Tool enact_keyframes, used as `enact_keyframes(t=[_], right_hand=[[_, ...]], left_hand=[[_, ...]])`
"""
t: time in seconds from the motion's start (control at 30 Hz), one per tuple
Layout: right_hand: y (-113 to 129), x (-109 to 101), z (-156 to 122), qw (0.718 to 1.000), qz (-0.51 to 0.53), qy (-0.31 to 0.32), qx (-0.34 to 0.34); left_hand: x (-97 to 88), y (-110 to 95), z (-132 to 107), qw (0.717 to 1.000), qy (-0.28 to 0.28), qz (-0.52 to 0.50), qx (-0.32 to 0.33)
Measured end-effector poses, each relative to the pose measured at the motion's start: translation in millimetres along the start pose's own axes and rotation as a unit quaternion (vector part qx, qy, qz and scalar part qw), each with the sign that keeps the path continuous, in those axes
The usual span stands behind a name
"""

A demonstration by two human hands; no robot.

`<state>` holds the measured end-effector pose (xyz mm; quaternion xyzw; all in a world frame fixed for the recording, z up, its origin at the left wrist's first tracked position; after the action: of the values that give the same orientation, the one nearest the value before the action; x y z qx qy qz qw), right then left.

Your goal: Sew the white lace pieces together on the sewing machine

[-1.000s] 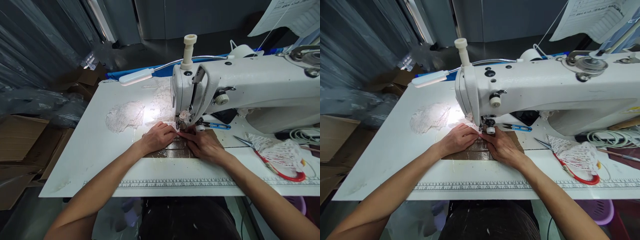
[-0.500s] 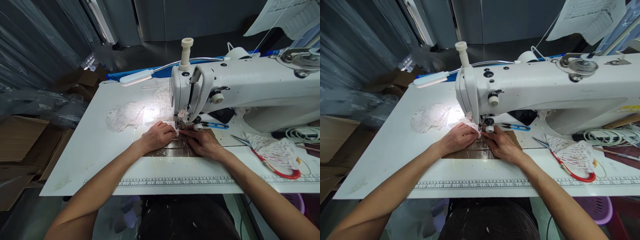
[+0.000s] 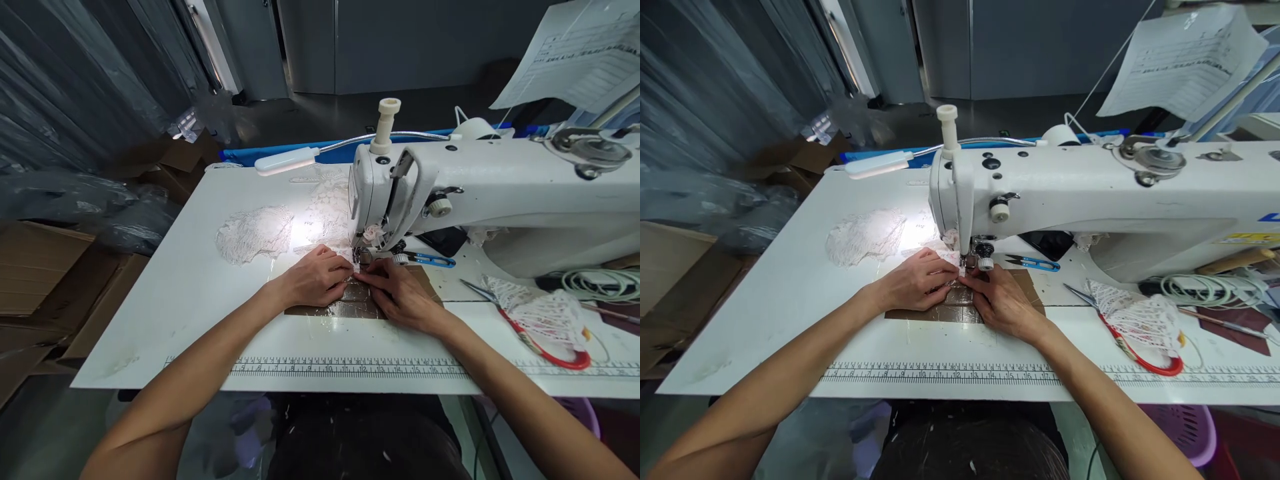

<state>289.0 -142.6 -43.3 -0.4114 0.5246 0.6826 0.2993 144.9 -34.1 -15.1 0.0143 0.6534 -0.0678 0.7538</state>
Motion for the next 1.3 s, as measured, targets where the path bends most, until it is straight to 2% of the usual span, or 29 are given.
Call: enact_keyframes(t=[0.2,0.5,0.77,0.93,1.1,1.2,1.3], right_hand=[[3.7,-0.3,1.0,0.999,-0.048,0.009,0.004],[13.2,-2.3,10.0,0.992,-0.115,0.042,0.04],[19.0,-4.7,20.6,0.965,-0.221,0.097,0.102],[25.0,-3.3,20.7,0.95,-0.267,0.085,0.136],[17.5,-4.9,13.4,0.968,-0.205,0.056,0.137],[-1.9,-13.6,8.4,0.987,-0.089,0.034,0.127],[-22.6,-23.6,9.2,0.992,0.036,0.031,0.115]], left_hand=[[0.0,-0.7,0.4,1.0,0.003,0.021,-0.012],[2.3,5.4,0.8,0.999,0.037,0.006,-0.031],[0.7,8.9,1.4,0.997,0.056,-0.001,-0.053],[-0.1,10.5,1.8,0.997,0.037,-0.007,-0.072],[0.1,13.0,1.3,0.994,0.045,-0.007,-0.098],[0.2,14.9,1.1,0.994,0.051,-0.006,-0.101],[0.9,16.5,0.9,0.994,0.055,-0.007,-0.097]])
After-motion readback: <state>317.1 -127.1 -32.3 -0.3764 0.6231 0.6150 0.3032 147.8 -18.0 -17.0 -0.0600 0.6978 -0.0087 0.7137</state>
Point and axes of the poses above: each hand's wrist, its own z-axis towards the middle knuckle, its own x-axis out of the palm, y = z × x, the point moved 4 cm from there along z, towards the middle knuckle, and after that the axes turned 15 degrees about y, right-handed, at the moved point
